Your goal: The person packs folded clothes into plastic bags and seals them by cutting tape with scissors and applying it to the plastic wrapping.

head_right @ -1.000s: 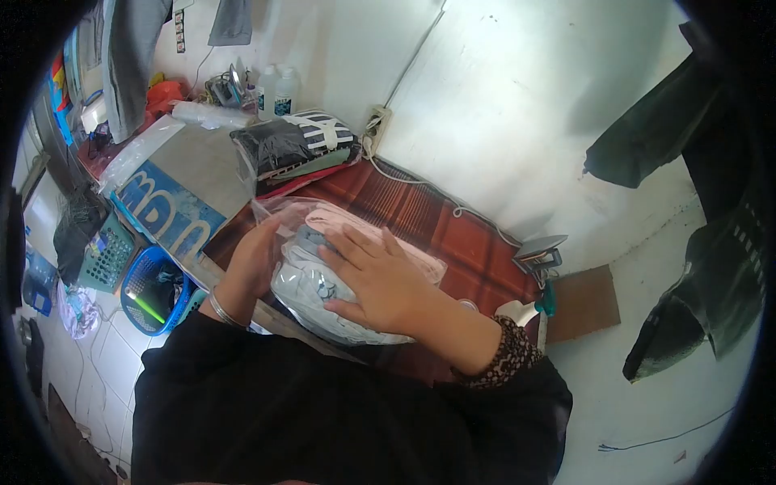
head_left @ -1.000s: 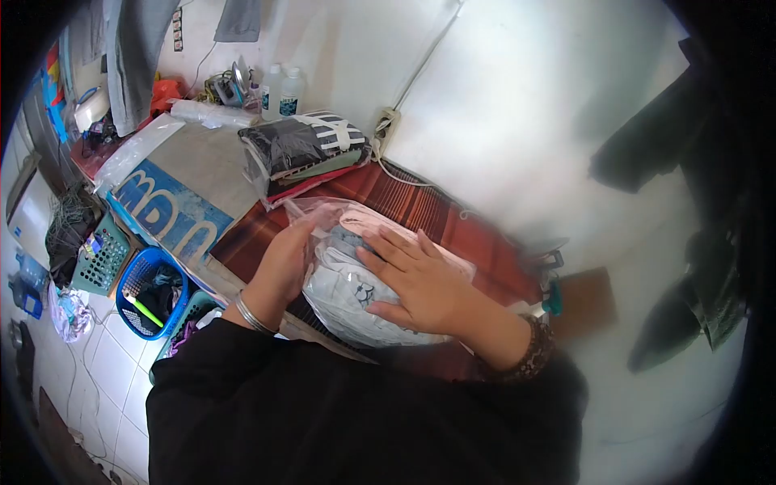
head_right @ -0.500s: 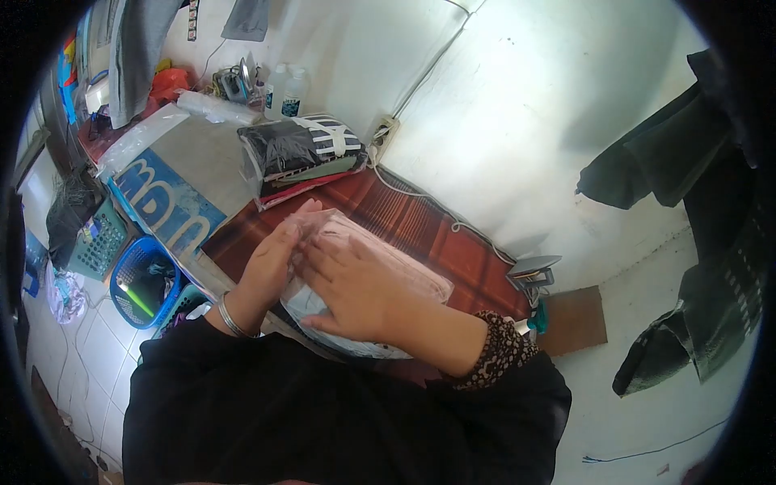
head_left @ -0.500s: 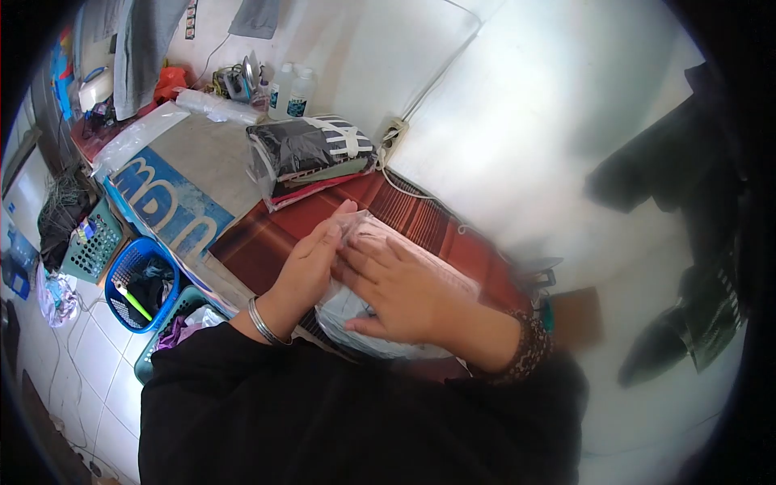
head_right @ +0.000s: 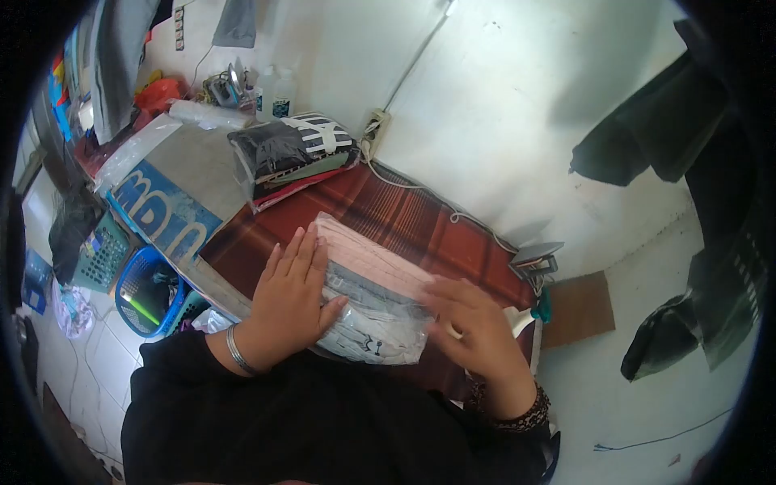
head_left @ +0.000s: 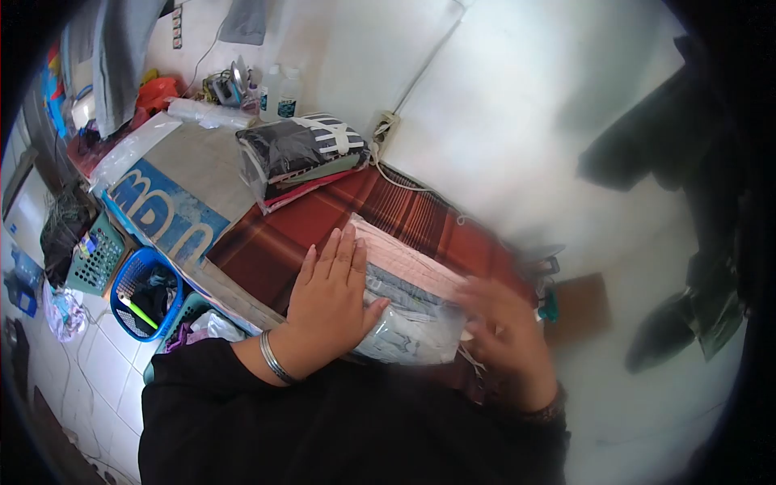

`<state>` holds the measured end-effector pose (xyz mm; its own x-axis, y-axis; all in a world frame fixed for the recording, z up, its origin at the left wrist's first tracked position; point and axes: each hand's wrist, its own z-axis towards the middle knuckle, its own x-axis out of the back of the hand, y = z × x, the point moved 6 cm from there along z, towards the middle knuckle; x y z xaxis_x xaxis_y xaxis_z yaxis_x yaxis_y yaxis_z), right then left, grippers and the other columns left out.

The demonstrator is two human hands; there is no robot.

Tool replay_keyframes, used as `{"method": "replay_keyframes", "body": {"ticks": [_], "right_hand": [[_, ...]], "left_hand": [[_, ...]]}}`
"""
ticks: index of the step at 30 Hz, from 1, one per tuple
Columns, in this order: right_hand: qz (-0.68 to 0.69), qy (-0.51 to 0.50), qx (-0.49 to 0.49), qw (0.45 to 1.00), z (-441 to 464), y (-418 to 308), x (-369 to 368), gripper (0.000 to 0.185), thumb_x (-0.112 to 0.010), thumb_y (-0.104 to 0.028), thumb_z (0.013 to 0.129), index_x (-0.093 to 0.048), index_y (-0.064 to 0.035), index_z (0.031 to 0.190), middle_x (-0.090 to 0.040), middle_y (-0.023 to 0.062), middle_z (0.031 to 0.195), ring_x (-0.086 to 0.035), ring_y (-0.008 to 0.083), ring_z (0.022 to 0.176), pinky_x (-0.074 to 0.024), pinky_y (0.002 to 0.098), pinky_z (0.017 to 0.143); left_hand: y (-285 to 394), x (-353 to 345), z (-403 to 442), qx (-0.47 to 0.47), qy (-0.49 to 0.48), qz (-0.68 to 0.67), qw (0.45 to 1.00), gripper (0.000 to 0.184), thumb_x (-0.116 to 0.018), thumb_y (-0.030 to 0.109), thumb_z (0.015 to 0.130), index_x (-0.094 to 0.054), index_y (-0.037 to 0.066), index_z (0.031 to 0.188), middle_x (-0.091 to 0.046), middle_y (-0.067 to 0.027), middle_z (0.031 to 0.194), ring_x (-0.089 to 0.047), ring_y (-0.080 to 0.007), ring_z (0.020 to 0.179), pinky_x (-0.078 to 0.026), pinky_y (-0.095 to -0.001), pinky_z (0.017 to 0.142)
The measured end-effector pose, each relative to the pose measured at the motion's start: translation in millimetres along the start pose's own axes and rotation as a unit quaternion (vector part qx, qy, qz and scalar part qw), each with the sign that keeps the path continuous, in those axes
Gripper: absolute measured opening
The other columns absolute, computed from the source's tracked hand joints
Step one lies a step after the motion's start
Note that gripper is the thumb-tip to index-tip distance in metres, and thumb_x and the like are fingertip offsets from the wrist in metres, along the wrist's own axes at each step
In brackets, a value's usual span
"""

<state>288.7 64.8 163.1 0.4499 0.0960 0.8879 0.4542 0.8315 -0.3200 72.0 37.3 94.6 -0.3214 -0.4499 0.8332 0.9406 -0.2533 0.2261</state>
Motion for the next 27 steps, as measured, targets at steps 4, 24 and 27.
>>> {"method": "replay_keyframes", "body": {"ticks": [4,24,27], "right_hand": [[0.006,0.161,-0.136,0.978,-72,53,18,0.027,-0.067,-0.006,0.081,-0.069,-0.0036,0.108,-0.067,0.0153,0.113,-0.063,0.0300,0.110,-0.0470,0.0388,0.096],[-0.113,0.194,-0.800,0.557,-691,359,-94,0.053,-0.053,-0.049,0.089,-0.071,-0.0026,0.106,-0.069,0.0205,0.106,-0.063,0.0413,0.105,-0.0458,0.0465,0.095],[-0.049,0.051,-0.793,0.604,-675,361,-87,0.050,-0.053,-0.049,0.091,-0.071,-0.0041,0.104,-0.069,0.0185,0.108,-0.063,0.0400,0.103,-0.0478,0.0467,0.091]], "left_hand": [[3,-8,2,0.011,-0.033,0.018,0.999,0.077,-0.057,0.041,0.088,-0.034,-0.009,0.141,-0.028,-0.0290,0.151,-0.027,-0.0406,0.142,-0.024,-0.0522,0.114],[0,-21,-14,0.117,0.087,0.086,0.986,0.044,-0.050,0.025,0.100,-0.050,-0.004,0.133,-0.055,-0.0234,0.133,-0.053,-0.0386,0.123,-0.042,-0.0423,0.102],[-2,-21,-15,0.090,0.091,0.096,0.987,0.040,-0.047,0.024,0.101,-0.055,-0.005,0.128,-0.056,-0.0223,0.133,-0.053,-0.0376,0.123,-0.041,-0.0418,0.103]]}}
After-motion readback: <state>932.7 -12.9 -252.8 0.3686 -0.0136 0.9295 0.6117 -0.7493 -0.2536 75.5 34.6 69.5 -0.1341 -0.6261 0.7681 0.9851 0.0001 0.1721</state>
